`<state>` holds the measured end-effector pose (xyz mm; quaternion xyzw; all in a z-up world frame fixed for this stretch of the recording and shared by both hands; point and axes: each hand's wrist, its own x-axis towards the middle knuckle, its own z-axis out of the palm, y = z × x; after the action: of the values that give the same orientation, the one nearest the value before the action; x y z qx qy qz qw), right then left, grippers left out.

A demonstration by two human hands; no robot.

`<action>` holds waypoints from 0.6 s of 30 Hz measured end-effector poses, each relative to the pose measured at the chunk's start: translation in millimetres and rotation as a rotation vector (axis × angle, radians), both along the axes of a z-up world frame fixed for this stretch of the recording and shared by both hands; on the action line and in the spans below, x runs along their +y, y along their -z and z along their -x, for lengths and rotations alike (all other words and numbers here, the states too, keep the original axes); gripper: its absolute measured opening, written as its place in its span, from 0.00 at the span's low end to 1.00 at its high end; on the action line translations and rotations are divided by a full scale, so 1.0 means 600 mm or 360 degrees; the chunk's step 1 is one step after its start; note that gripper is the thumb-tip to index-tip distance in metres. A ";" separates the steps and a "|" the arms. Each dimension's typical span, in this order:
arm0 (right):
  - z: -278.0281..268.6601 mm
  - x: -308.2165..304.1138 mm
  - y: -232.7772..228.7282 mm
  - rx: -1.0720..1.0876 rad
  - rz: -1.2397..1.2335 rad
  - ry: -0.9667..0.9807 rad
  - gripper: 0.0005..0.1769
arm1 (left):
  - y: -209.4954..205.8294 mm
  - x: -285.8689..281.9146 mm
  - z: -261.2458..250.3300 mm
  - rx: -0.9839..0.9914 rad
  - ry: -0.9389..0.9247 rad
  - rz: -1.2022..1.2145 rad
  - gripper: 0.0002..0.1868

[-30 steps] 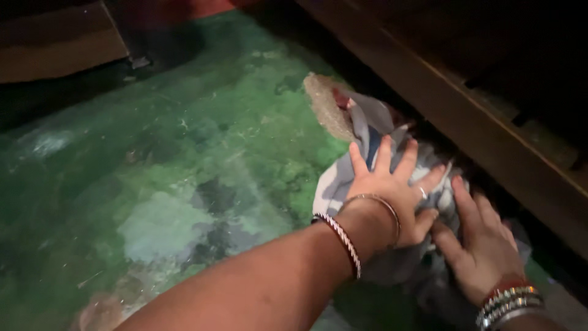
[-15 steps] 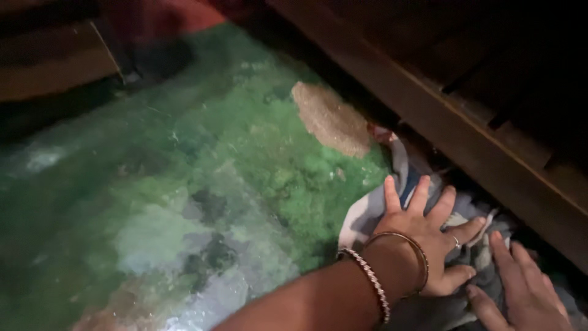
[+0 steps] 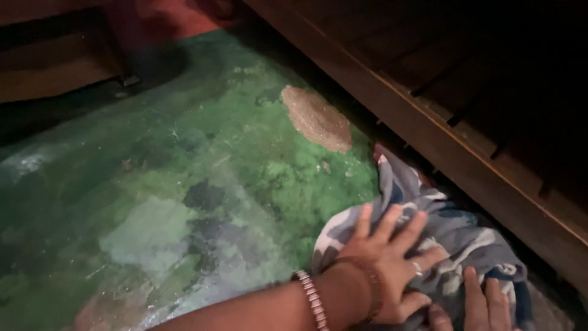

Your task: The person wipes the floor with a cloth by hand, moving across the room and reaching under furniture.

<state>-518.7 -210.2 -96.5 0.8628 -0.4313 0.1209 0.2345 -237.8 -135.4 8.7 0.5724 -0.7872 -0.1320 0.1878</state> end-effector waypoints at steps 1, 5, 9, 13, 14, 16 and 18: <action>-0.006 -0.003 -0.015 0.0600 -0.0095 0.0303 0.31 | -0.001 0.013 -0.005 -0.0009 -0.0038 -0.0136 0.40; -0.091 -0.036 -0.062 -0.0294 -0.0659 0.0579 0.58 | -0.003 0.027 -0.021 0.0013 -0.0129 -0.0298 0.41; -0.105 -0.057 -0.126 -0.0417 -0.0878 0.0659 0.57 | -0.009 -0.038 0.008 -0.0091 -0.0193 -0.0226 0.40; -0.089 -0.110 -0.151 -0.0378 -0.0949 0.0765 0.55 | -0.025 -0.119 0.037 -0.0163 -0.0152 -0.0368 0.41; -0.076 -0.116 -0.156 -0.0357 -0.1003 0.0853 0.54 | -0.029 -0.130 0.050 -0.0177 -0.0147 -0.0416 0.40; -0.056 -0.122 -0.160 -0.0336 -0.1069 0.0941 0.52 | -0.035 -0.149 0.070 -0.0196 -0.0109 -0.0507 0.41; -0.042 -0.125 -0.168 -0.0336 -0.1100 0.1026 0.50 | -0.042 -0.161 0.083 -0.0223 -0.0068 -0.0558 0.42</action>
<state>-493.2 -284.9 4.1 0.6955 -0.7131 -0.0213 -0.0855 -287.6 -232.3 33.9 0.6209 -0.7509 -0.2228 0.0326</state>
